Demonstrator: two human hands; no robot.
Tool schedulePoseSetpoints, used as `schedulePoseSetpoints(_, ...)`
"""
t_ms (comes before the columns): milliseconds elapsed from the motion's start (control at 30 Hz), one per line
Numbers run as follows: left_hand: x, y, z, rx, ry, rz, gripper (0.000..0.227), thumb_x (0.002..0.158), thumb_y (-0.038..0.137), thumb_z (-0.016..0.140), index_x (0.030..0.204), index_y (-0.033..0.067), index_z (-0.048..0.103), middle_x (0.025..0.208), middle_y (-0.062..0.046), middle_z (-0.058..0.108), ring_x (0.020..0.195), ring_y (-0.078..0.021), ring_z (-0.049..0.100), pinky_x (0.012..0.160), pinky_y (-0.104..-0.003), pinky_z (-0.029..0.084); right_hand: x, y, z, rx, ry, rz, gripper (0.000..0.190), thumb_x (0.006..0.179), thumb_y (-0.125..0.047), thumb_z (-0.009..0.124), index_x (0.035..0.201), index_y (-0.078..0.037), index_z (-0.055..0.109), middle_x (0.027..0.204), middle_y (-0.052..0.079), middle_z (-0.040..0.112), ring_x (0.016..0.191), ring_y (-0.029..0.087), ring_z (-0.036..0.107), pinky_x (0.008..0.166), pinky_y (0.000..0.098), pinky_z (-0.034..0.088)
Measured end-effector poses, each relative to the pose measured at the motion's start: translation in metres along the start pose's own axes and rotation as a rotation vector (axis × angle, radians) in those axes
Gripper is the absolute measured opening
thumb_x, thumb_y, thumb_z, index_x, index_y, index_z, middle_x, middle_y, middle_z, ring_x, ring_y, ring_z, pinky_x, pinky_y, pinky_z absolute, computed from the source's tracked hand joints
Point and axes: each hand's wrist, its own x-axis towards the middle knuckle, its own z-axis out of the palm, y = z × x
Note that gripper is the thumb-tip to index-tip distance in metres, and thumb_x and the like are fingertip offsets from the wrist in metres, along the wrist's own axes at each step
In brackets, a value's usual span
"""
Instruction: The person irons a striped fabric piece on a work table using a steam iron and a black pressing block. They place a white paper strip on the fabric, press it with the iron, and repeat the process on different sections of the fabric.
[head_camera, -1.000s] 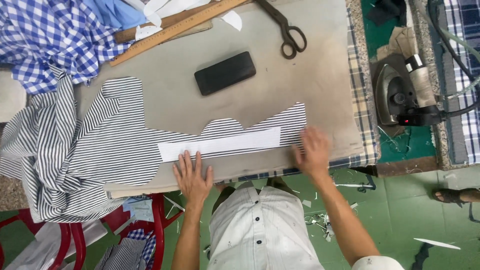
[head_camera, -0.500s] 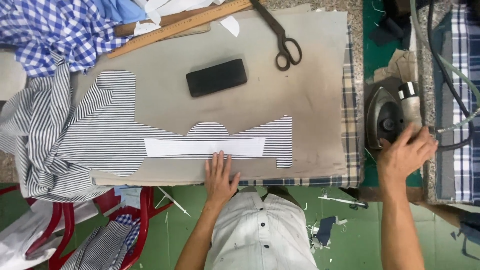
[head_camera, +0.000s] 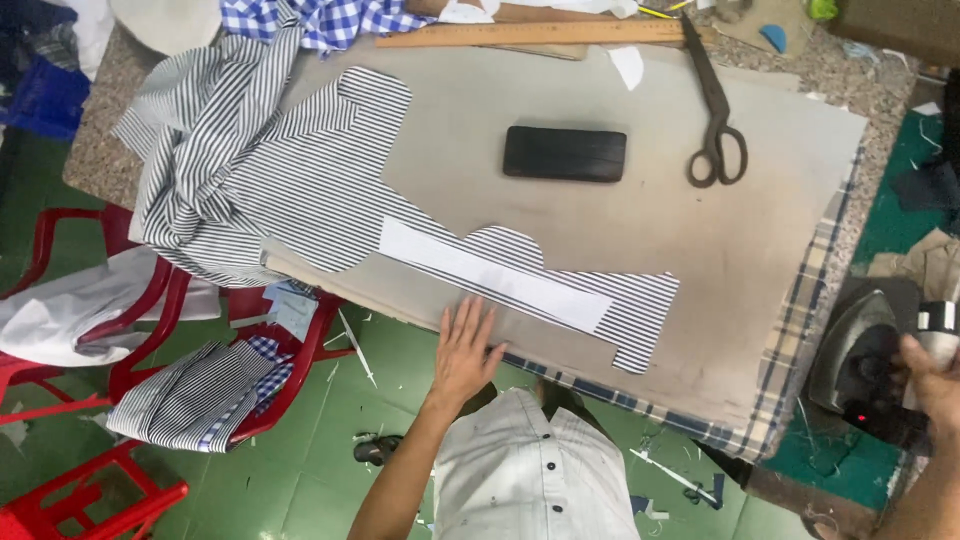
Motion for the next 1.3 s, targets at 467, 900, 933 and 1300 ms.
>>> schedulePoseSetpoints(467,0.044,-0.103,-0.008,-0.189,0.134,0.181,0.058,0.097,0.042,0.06,0.142,0.006,0.055,0.155,-0.02,0.045,0.146,-0.0348,0.039,0.121,-0.053,0.028,-0.066,0.05,0.021,-1.873,0.519,-0.773,0.068,0.099,-0.038,0.061,0.163,-0.016,0.061,0.163,0.004,0.062,0.159,0.023,0.051,0.113,0.0396,0.054)
schedulePoseSetpoints(900,0.069,-0.054,0.017,-0.235,-0.112,0.376,0.068,0.098,0.054,0.05,0.151,0.0117,0.049,0.16,-0.023,0.036,0.151,-0.0422,0.028,0.122,-0.06,0.007,-0.315,-0.343,0.261,-0.532,0.218,0.228,0.063,0.1,-0.054,0.064,0.145,-0.012,0.057,0.111,0.039,0.069,0.111,0.056,0.062,0.094,0.0633,0.05)
schedulePoseSetpoints(933,0.069,-0.055,0.018,-0.239,-0.118,0.381,0.068,0.098,0.054,0.05,0.151,0.0117,0.049,0.16,-0.023,0.036,0.151,-0.0422,0.028,0.122,-0.06,0.007,-0.315,-0.346,0.265,-0.532,0.221,0.237,0.063,0.1,-0.054,0.064,0.145,-0.012,0.057,0.111,0.039,0.069,0.111,0.056,0.062,0.094,0.0633,0.05)
schedulePoseSetpoints(1300,0.071,-0.048,0.014,-0.14,-0.117,0.352,0.07,0.094,0.057,0.054,0.152,0.0194,0.047,0.162,-0.017,0.037,0.152,-0.0378,0.028,0.122,-0.058,0.012,-0.287,-0.358,0.263,-0.583,-0.004,0.234,0.06,0.099,-0.057,0.053,0.144,-0.017,0.049,0.112,0.035,0.07,0.112,0.052,0.065,0.097,0.0607,0.05)
